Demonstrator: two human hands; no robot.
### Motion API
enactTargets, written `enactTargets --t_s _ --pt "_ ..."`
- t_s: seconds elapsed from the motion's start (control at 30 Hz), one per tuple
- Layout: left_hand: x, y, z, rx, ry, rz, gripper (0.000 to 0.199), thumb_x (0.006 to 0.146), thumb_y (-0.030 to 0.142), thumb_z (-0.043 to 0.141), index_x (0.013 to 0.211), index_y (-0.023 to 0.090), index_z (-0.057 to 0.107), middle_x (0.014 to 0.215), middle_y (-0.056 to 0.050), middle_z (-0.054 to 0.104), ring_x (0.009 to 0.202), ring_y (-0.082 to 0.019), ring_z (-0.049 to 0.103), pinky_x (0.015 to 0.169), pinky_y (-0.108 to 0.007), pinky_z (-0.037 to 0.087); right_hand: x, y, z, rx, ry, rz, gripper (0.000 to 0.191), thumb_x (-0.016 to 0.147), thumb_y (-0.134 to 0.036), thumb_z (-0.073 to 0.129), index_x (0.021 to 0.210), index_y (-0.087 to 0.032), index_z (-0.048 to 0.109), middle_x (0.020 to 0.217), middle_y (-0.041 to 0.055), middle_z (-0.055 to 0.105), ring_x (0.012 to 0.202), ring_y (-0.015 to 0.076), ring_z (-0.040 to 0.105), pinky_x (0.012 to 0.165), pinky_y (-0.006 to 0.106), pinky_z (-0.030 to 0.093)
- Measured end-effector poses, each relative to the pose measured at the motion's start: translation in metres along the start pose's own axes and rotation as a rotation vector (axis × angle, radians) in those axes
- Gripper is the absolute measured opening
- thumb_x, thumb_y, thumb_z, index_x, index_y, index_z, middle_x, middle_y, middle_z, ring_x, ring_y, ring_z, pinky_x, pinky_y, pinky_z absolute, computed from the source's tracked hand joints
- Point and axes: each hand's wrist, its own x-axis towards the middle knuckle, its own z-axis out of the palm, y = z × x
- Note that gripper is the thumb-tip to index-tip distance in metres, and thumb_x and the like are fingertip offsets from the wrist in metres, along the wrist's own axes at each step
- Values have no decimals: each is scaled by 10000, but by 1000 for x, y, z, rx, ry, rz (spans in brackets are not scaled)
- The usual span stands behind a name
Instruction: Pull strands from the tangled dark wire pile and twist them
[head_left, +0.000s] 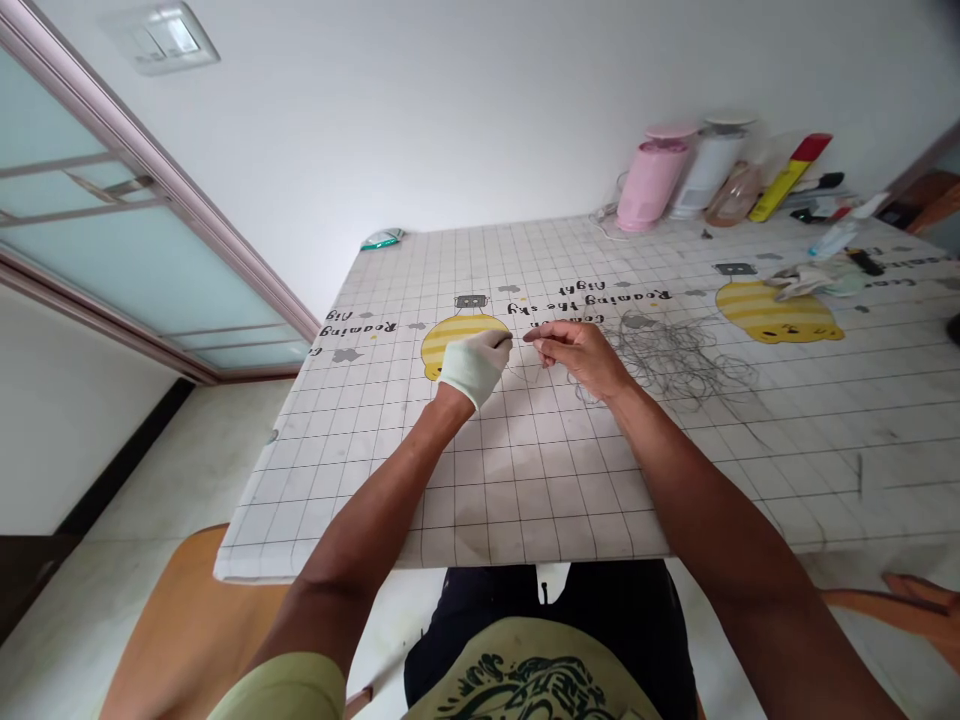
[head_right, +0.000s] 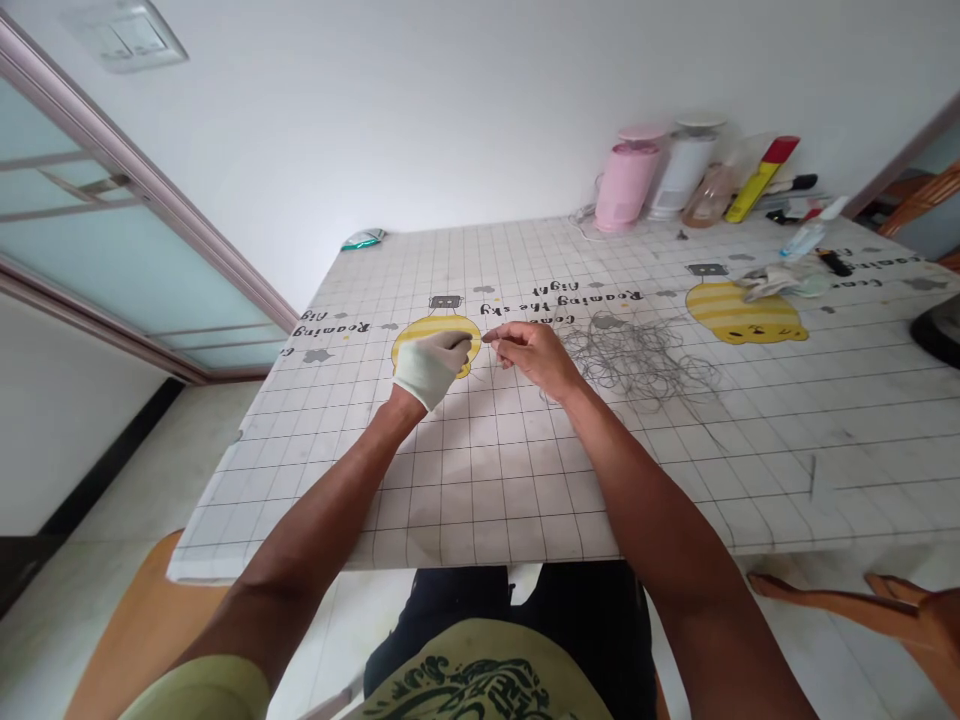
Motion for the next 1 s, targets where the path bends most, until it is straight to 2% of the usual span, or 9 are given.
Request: enactTargets --t_s 0.3,0.5,0.63,0.77,0.9,1.0 --pt "-3 4 -6 215 -28 69 317 979 257 496 754 230 718 613 -13 554 637 -180 515 594 -316 343 -1 -2 -6 -70 -57 20 230 879 -376 750 1044 -258 859 833 48 744 718 191 619 713 373 554" --pt "-6 2 0 231 24 93 326 999 265 484 768 231 710 682 -26 625 669 -188 558 620 -322 358 -3 -8 -6 -98 -74 57 277 834 -381 802 1084 -275 859 788 41 754 732 222 642 681 393 563" --pt "-9 5 9 143 62 -12 311 992 230 480 760 232 686 735 -30 681 712 -189 631 665 -304 406 -1 -8 -5 -145 -95 32 306 837 -397 795 1108 -268 856 785 30 752 734 210 650 679 373 545" --pt "-9 6 15 -11 35 -122 270 986 230 489 791 236 675 749 -21 706 749 -190 689 689 -285 448 -1 -9 -5 -219 -141 -5 308 902 -418 724 1142 -268 846 772 19 723 753 196 659 720 363 524" --pt "-7 4 14 -46 42 -127 254 983 259 509 774 238 652 751 -17 710 786 -190 709 691 -273 455 -4 -13 -5 -183 -154 -10 393 908 -416 729 1271 -277 784 823 4 697 775 179 644 769 356 522" --pt "-6 2 12 -43 69 -104 260 986 266 508 763 240 639 776 -15 720 798 -186 715 687 -267 454 -4 -13 -3 -164 -133 -17 430 884 -409 756 1289 -265 756 801 -6 657 751 177 617 729 345 512"
